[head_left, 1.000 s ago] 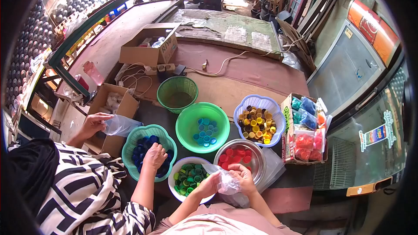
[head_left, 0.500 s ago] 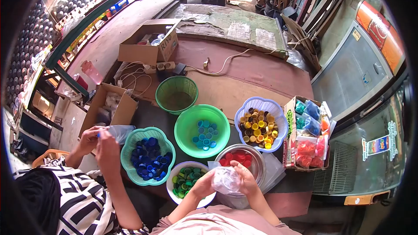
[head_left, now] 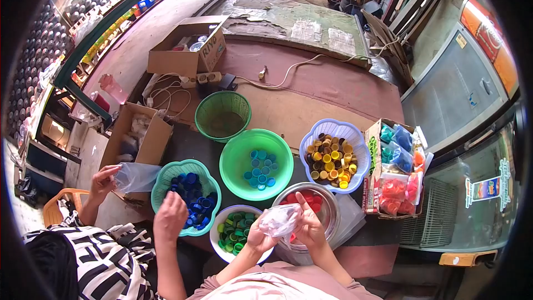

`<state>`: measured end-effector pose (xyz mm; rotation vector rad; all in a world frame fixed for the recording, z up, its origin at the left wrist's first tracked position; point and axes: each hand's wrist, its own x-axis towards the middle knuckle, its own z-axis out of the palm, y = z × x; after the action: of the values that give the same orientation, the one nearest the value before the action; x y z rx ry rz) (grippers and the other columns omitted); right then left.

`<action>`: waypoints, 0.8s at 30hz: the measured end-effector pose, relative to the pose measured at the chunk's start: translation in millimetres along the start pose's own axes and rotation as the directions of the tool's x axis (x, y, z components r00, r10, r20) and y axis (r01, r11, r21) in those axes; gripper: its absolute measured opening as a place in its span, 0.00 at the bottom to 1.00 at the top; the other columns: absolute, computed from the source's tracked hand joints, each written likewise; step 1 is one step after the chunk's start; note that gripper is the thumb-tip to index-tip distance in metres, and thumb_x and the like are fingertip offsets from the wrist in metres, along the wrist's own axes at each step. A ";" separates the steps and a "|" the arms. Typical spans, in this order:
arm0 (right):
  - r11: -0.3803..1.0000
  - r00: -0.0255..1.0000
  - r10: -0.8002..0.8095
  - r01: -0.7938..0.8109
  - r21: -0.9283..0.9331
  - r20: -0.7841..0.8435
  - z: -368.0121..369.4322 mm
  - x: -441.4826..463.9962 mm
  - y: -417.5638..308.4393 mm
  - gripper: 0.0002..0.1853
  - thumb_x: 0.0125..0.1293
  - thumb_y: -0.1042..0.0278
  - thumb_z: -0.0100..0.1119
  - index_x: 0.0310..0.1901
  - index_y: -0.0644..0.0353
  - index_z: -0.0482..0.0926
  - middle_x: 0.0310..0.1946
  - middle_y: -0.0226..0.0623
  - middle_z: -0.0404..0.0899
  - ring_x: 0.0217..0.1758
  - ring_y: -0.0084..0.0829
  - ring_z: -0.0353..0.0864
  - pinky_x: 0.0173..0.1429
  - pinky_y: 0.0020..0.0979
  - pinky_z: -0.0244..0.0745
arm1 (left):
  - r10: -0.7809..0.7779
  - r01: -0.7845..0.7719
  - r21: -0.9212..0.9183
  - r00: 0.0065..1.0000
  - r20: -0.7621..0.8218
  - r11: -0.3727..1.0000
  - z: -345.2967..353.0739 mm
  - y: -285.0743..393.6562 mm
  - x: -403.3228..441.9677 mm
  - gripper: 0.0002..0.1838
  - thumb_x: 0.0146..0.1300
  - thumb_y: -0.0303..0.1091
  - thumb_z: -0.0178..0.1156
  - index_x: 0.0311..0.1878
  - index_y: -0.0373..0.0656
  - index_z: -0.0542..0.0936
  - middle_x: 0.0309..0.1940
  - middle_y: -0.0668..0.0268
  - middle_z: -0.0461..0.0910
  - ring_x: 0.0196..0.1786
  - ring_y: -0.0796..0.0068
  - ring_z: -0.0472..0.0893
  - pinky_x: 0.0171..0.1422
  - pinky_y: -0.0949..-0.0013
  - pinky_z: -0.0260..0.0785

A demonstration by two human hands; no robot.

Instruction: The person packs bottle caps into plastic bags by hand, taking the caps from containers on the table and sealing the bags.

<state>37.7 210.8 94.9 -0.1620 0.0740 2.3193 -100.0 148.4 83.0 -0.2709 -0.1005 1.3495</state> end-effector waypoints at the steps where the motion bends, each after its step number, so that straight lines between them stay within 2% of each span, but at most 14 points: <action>1: 1.000 0.999 0.006 -0.007 -0.013 -0.045 4.5 0.3 0.1 0.36 0.53 0.89 0.46 0.64 0.57 0.52 0.49 0.43 0.73 0.52 0.34 0.75 0.57 0.35 0.72 | -0.034 0.035 -0.097 0.999 0.009 0.995 5.7 -1.6 0.2 0.27 0.66 0.45 0.42 0.60 0.32 0.63 0.59 0.49 0.65 0.62 0.56 0.66 0.69 0.55 0.52; 2: 1.000 0.996 0.011 -0.013 -0.024 -0.092 7.6 0.2 0.4 0.36 0.52 0.90 0.45 0.64 0.57 0.52 0.49 0.43 0.73 0.52 0.34 0.75 0.57 0.36 0.72 | -0.008 0.007 -0.060 1.000 -0.022 0.998 10.9 -3.2 -1.7 0.33 0.59 0.46 0.52 0.61 0.32 0.61 0.61 0.50 0.63 0.62 0.55 0.66 0.68 0.56 0.55; 3: 0.999 0.996 0.022 -0.024 -0.022 -0.085 7.5 -0.5 0.1 0.37 0.51 0.90 0.45 0.64 0.57 0.52 0.49 0.44 0.73 0.52 0.34 0.75 0.57 0.36 0.72 | 0.028 -0.019 0.152 0.998 -0.057 0.988 7.9 -0.5 -3.4 0.34 0.56 0.44 0.55 0.61 0.32 0.61 0.60 0.51 0.64 0.62 0.56 0.66 0.67 0.57 0.56; 5: 0.999 0.996 0.047 -0.048 -0.018 -0.072 6.6 -3.1 -1.8 0.38 0.50 0.90 0.45 0.65 0.56 0.51 0.49 0.44 0.72 0.51 0.35 0.75 0.56 0.38 0.72 | 0.121 -0.046 0.547 0.988 -0.101 0.836 1.6 6.4 -8.1 0.36 0.52 0.42 0.60 0.60 0.34 0.61 0.59 0.53 0.65 0.61 0.58 0.67 0.66 0.59 0.58; 6: 0.995 0.997 0.056 -0.060 -0.074 -0.055 7.7 -4.6 -1.5 0.39 0.50 0.90 0.45 0.65 0.56 0.50 0.50 0.45 0.72 0.51 0.37 0.76 0.56 0.38 0.72 | 0.122 -0.031 0.644 0.988 -0.097 0.764 -0.4 9.6 -8.3 0.34 0.48 0.35 0.62 0.58 0.37 0.61 0.55 0.57 0.68 0.59 0.62 0.69 0.63 0.62 0.61; 9: 0.967 0.996 0.093 -0.088 -0.239 0.010 10.0 -9.6 -1.7 0.40 0.49 0.89 0.46 0.66 0.56 0.48 0.51 0.47 0.70 0.51 0.41 0.76 0.57 0.41 0.72 | 0.106 0.032 0.673 0.981 -0.164 0.739 -9.4 14.8 -10.2 0.33 0.45 0.26 0.57 0.59 0.38 0.60 0.55 0.60 0.67 0.59 0.68 0.68 0.64 0.66 0.60; 11: 0.934 0.989 0.132 -0.099 -0.343 0.073 10.1 -10.7 -3.2 0.41 0.48 0.89 0.46 0.66 0.55 0.47 0.52 0.48 0.69 0.51 0.44 0.76 0.57 0.42 0.71 | 0.210 -0.012 0.766 0.964 -0.161 0.643 -1.7 13.4 -5.0 0.33 0.44 0.23 0.55 0.58 0.40 0.60 0.53 0.62 0.65 0.57 0.70 0.67 0.62 0.67 0.60; 12: 0.943 0.990 0.121 -0.092 -0.321 0.073 11.1 -10.8 -3.6 0.41 0.48 0.89 0.46 0.66 0.55 0.47 0.52 0.48 0.69 0.51 0.44 0.76 0.57 0.42 0.71 | 0.260 -0.031 0.808 0.953 -0.153 0.588 1.1 13.6 -2.4 0.33 0.43 0.22 0.54 0.58 0.40 0.60 0.52 0.63 0.65 0.55 0.72 0.67 0.61 0.68 0.60; 15: 0.958 0.991 0.112 -0.087 -0.274 0.076 10.8 -12.4 -5.4 0.41 0.48 0.88 0.46 0.66 0.56 0.47 0.53 0.48 0.69 0.51 0.45 0.76 0.55 0.42 0.73 | 0.313 -0.102 0.989 0.947 0.065 0.104 3.4 17.5 0.0 0.32 0.42 0.19 0.53 0.56 0.41 0.61 0.49 0.65 0.64 0.52 0.74 0.65 0.59 0.70 0.59; 16: 0.957 0.989 0.120 -0.093 -0.273 0.082 7.6 -12.2 -7.3 0.41 0.48 0.88 0.46 0.66 0.56 0.47 0.53 0.48 0.68 0.51 0.45 0.76 0.54 0.42 0.74 | 0.338 -0.088 0.988 0.940 0.040 0.126 15.9 12.0 -0.9 0.28 0.41 0.17 0.55 0.50 0.42 0.64 0.44 0.65 0.64 0.46 0.74 0.67 0.52 0.73 0.63; 19: 0.915 0.988 0.154 -0.136 -0.379 0.018 15.0 -11.5 -6.8 0.40 0.47 0.90 0.45 0.65 0.56 0.50 0.52 0.48 0.70 0.50 0.42 0.77 0.53 0.40 0.75 | 0.289 -0.160 0.954 0.929 0.233 -0.255 25.5 12.3 -3.4 0.25 0.41 0.18 0.57 0.47 0.41 0.66 0.41 0.63 0.64 0.45 0.72 0.68 0.47 0.73 0.65; 20: 0.889 0.986 0.165 -0.157 -0.430 -0.017 18.7 -11.2 -6.1 0.40 0.47 0.90 0.44 0.65 0.56 0.52 0.52 0.48 0.71 0.50 0.41 0.77 0.53 0.39 0.76 | 0.286 -0.206 0.910 0.904 0.317 -0.359 30.5 11.8 -1.6 0.21 0.42 0.17 0.56 0.43 0.39 0.67 0.37 0.62 0.65 0.38 0.71 0.71 0.42 0.74 0.67; 23: 0.801 0.969 0.244 -0.225 -0.555 -0.041 19.5 -13.8 -8.6 0.38 0.48 0.89 0.47 0.64 0.58 0.53 0.51 0.48 0.71 0.49 0.41 0.77 0.51 0.39 0.76 | 0.309 -0.123 0.922 0.919 0.247 -0.368 25.6 17.6 -4.6 0.20 0.42 0.15 0.54 0.42 0.38 0.67 0.34 0.62 0.67 0.33 0.72 0.73 0.39 0.75 0.68; 24: 0.779 0.968 0.241 -0.233 -0.582 -0.066 22.4 -13.1 -9.2 0.37 0.48 0.88 0.48 0.64 0.59 0.53 0.51 0.48 0.71 0.49 0.41 0.78 0.50 0.39 0.76 | 0.395 -0.126 0.937 0.882 0.256 -0.326 23.0 15.9 -3.5 0.18 0.43 0.14 0.52 0.41 0.36 0.67 0.33 0.62 0.69 0.30 0.74 0.73 0.34 0.76 0.68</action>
<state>51.2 209.9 118.9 -0.4743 -0.6805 2.5253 -121.1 151.2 101.5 1.1801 1.4014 1.4091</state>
